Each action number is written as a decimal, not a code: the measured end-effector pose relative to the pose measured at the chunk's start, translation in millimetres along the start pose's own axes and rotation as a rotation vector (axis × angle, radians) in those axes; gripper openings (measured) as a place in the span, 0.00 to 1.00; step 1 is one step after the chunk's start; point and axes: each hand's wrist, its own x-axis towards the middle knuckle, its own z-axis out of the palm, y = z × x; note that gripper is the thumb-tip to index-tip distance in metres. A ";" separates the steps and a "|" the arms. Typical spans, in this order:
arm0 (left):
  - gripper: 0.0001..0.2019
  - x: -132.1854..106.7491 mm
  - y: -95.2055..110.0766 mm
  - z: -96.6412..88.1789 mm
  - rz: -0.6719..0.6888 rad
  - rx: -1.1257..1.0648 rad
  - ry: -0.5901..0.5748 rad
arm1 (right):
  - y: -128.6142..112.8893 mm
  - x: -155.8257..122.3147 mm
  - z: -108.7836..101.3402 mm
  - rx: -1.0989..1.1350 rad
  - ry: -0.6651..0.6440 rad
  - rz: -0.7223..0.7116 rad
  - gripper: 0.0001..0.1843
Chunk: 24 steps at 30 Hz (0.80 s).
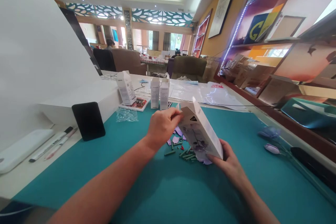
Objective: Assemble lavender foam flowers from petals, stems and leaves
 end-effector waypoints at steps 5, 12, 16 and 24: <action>0.12 -11.8 -29.0 12.3 -0.104 -0.191 -0.086 | -10.8 0.7 -30.8 -0.168 -0.035 0.022 0.33; 0.21 -8.3 -73.7 61.5 -0.322 -0.483 -0.097 | -11.8 18.1 -62.3 -0.354 -0.173 0.086 0.33; 0.26 -9.3 -87.1 91.7 -0.371 -0.540 -0.189 | -7.3 28.4 -70.5 -0.403 -0.189 0.090 0.35; 0.30 -11.3 -94.9 109.5 -0.370 -0.636 -0.289 | -28.6 40.7 -84.3 -0.400 -0.203 0.057 0.33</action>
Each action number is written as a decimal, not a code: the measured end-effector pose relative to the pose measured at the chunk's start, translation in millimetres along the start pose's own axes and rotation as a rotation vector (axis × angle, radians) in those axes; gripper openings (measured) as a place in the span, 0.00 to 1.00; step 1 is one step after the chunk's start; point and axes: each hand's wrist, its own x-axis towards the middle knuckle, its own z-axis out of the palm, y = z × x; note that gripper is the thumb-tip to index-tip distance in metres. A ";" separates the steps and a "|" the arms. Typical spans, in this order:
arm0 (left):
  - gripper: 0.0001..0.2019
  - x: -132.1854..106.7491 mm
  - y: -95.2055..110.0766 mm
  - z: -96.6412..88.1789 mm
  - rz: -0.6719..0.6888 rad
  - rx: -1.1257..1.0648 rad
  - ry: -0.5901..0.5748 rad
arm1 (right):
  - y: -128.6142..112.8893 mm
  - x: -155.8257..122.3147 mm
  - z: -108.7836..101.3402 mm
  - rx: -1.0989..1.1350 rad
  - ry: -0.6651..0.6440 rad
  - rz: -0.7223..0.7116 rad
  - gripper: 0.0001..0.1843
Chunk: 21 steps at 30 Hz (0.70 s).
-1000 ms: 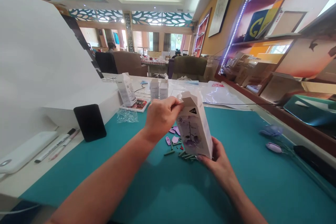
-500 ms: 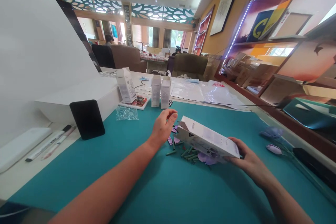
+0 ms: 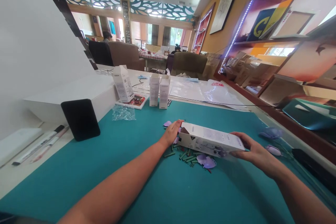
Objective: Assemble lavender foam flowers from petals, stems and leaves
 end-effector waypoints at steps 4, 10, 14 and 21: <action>0.30 0.1 -5.7 0.8 0.005 -0.038 -0.025 | -10.2 6.3 -9.3 -0.032 0.019 -0.019 0.33; 0.28 -2.2 -7.8 2.5 0.007 -0.061 -0.025 | -30.2 14.6 -16.6 -0.033 0.005 -0.041 0.31; 0.28 -2.0 -8.0 3.0 -0.003 -0.068 -0.013 | -47.3 17.8 -20.5 -0.047 -0.028 -0.042 0.31; 0.27 0.5 -9.8 2.0 -0.041 -0.102 0.008 | -63.7 29.9 -28.9 -0.086 -0.067 -0.041 0.31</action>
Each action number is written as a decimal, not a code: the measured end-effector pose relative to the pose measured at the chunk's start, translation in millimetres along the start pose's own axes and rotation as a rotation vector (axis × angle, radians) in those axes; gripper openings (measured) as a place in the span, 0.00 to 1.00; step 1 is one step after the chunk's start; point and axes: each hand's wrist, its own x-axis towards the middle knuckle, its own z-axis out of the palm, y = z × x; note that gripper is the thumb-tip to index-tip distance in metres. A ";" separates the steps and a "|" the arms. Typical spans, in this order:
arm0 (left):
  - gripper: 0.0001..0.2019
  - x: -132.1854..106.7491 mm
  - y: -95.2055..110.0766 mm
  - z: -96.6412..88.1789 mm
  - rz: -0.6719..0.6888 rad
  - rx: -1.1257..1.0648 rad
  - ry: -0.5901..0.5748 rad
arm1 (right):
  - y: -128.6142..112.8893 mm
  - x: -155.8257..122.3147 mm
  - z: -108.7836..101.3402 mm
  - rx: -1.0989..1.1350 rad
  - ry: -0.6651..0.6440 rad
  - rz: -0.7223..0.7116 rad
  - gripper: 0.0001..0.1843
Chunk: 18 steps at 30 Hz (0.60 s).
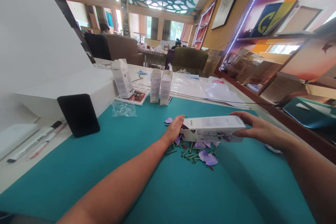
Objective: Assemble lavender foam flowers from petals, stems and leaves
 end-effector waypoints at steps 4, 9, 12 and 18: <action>0.26 0.6 0.3 -1.1 -0.021 -0.034 0.022 | -6.3 9.0 -6.4 -0.055 -0.010 -0.034 0.35; 0.25 2.6 0.1 -1.6 -0.032 -0.082 0.039 | -25.5 15.2 -7.8 -0.105 -0.009 -0.051 0.33; 0.24 3.9 -0.5 -1.6 -0.038 -0.099 0.029 | -34.9 19.0 -8.1 -0.146 -0.025 -0.057 0.30; 0.22 7.2 -3.5 -1.7 -0.047 -0.124 0.042 | -47.7 27.6 -8.7 -0.192 -0.025 -0.073 0.30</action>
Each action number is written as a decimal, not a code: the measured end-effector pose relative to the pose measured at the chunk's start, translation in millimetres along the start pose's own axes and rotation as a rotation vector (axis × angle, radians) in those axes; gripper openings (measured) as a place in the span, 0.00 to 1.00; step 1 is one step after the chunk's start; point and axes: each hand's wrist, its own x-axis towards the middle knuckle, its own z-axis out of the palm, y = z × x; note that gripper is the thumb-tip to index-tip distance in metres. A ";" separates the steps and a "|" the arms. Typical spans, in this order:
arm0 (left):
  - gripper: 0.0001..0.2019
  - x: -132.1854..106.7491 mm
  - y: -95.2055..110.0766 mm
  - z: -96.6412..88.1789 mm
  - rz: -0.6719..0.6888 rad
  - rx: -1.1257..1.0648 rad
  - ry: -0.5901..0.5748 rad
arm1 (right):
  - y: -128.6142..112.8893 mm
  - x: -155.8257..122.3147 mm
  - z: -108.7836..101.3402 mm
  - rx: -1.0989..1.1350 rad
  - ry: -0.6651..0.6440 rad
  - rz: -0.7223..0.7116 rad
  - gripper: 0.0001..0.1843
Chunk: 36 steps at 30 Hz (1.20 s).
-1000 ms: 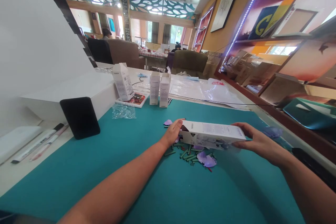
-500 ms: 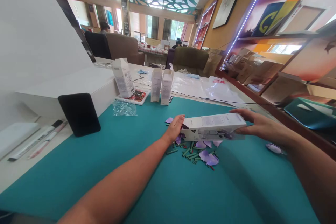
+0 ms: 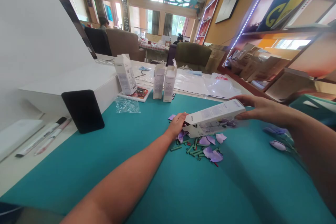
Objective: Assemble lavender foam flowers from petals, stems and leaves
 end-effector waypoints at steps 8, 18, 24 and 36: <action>0.24 6.1 -4.9 -4.5 -0.023 -0.006 0.027 | -27.5 9.6 -4.3 -0.040 -0.043 0.003 0.35; 0.25 3.8 -0.6 -6.1 0.010 0.047 0.041 | -51.3 20.7 -1.5 -0.093 -0.123 -0.030 0.35; 0.25 2.8 1.9 -7.1 0.058 0.124 0.024 | -48.2 20.9 -7.0 -0.137 -0.095 -0.073 0.37; 0.23 -3.3 10.7 -7.4 0.144 0.268 -0.007 | -45.6 19.2 -20.5 -0.163 -0.115 -0.088 0.34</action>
